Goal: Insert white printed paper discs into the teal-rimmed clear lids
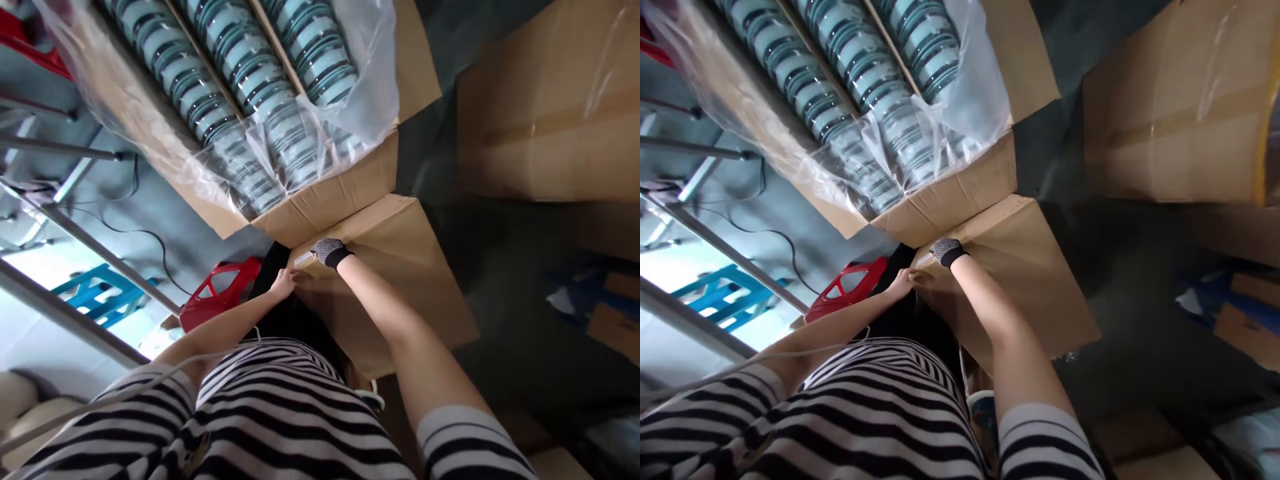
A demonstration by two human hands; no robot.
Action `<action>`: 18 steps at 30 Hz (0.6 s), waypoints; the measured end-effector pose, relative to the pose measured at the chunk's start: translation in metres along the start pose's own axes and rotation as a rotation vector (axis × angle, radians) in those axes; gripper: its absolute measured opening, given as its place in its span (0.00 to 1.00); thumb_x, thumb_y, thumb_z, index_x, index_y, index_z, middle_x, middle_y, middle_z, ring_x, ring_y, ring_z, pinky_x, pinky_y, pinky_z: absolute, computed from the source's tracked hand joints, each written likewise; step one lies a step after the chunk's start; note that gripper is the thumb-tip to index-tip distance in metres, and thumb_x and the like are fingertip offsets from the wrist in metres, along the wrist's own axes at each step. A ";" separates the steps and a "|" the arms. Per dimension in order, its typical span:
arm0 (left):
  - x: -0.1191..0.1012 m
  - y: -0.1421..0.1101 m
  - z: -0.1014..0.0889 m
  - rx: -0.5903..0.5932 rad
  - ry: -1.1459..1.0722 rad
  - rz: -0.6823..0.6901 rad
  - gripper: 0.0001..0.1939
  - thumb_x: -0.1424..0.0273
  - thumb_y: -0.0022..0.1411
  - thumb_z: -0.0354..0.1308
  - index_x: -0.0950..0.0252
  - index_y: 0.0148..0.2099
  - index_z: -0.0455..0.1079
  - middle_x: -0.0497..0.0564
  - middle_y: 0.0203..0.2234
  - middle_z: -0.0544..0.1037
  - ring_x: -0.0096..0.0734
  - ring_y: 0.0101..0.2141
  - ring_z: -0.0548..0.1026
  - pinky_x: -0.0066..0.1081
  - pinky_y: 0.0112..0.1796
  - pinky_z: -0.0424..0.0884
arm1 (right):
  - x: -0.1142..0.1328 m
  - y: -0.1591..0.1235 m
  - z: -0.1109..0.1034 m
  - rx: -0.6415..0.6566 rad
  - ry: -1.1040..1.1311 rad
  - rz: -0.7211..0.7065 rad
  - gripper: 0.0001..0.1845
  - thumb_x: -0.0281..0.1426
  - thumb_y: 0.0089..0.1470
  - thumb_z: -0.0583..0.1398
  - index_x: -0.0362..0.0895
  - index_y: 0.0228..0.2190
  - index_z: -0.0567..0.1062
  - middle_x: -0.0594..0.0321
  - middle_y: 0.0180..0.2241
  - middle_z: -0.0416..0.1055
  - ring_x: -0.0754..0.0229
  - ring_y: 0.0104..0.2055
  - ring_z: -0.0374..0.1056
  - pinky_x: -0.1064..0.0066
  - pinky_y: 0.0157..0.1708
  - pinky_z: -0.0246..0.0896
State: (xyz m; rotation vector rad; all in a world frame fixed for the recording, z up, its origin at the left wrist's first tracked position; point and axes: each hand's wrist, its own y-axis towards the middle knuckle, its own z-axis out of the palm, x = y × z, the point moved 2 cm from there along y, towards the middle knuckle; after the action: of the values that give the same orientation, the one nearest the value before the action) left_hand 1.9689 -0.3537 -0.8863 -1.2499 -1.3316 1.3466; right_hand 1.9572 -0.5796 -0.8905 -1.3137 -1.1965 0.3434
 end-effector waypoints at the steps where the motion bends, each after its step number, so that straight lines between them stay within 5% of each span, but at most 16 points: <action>1: 0.002 -0.001 0.001 -0.020 -0.026 -0.013 0.24 0.82 0.59 0.54 0.66 0.58 0.67 0.60 0.56 0.66 0.37 0.56 0.68 0.31 0.58 0.64 | 0.005 0.002 0.005 0.000 -0.028 -0.020 0.18 0.32 0.64 0.51 0.46 0.46 0.80 0.52 0.51 0.75 0.52 0.52 0.70 0.65 0.49 0.63; 10: 0.015 0.009 -0.003 -0.077 -0.191 -0.128 0.26 0.85 0.52 0.58 0.70 0.54 0.68 0.60 0.52 0.73 0.39 0.52 0.73 0.29 0.47 0.71 | 0.060 0.038 0.036 0.062 -0.135 -0.179 0.18 0.31 0.65 0.52 0.44 0.47 0.79 0.50 0.50 0.75 0.48 0.54 0.69 0.60 0.50 0.65; 14: 0.016 0.016 -0.006 -0.018 -0.219 -0.162 0.27 0.83 0.53 0.59 0.70 0.56 0.67 0.58 0.49 0.75 0.33 0.40 0.77 0.26 0.36 0.73 | 0.068 0.046 0.043 0.138 -0.153 -0.221 0.17 0.30 0.64 0.53 0.44 0.48 0.79 0.50 0.50 0.75 0.49 0.51 0.72 0.60 0.48 0.66; 18: 0.016 0.017 -0.010 0.026 -0.191 -0.155 0.24 0.83 0.52 0.58 0.68 0.53 0.69 0.55 0.43 0.77 0.31 0.38 0.77 0.25 0.36 0.72 | 0.072 0.046 0.045 0.174 -0.183 -0.248 0.18 0.30 0.65 0.52 0.43 0.50 0.77 0.45 0.51 0.74 0.46 0.52 0.71 0.56 0.48 0.66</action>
State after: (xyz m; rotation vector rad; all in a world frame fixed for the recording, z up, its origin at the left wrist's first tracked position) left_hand 1.9777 -0.3381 -0.9044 -0.9979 -1.5061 1.3942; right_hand 1.9696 -0.4852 -0.9049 -0.9863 -1.4331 0.3838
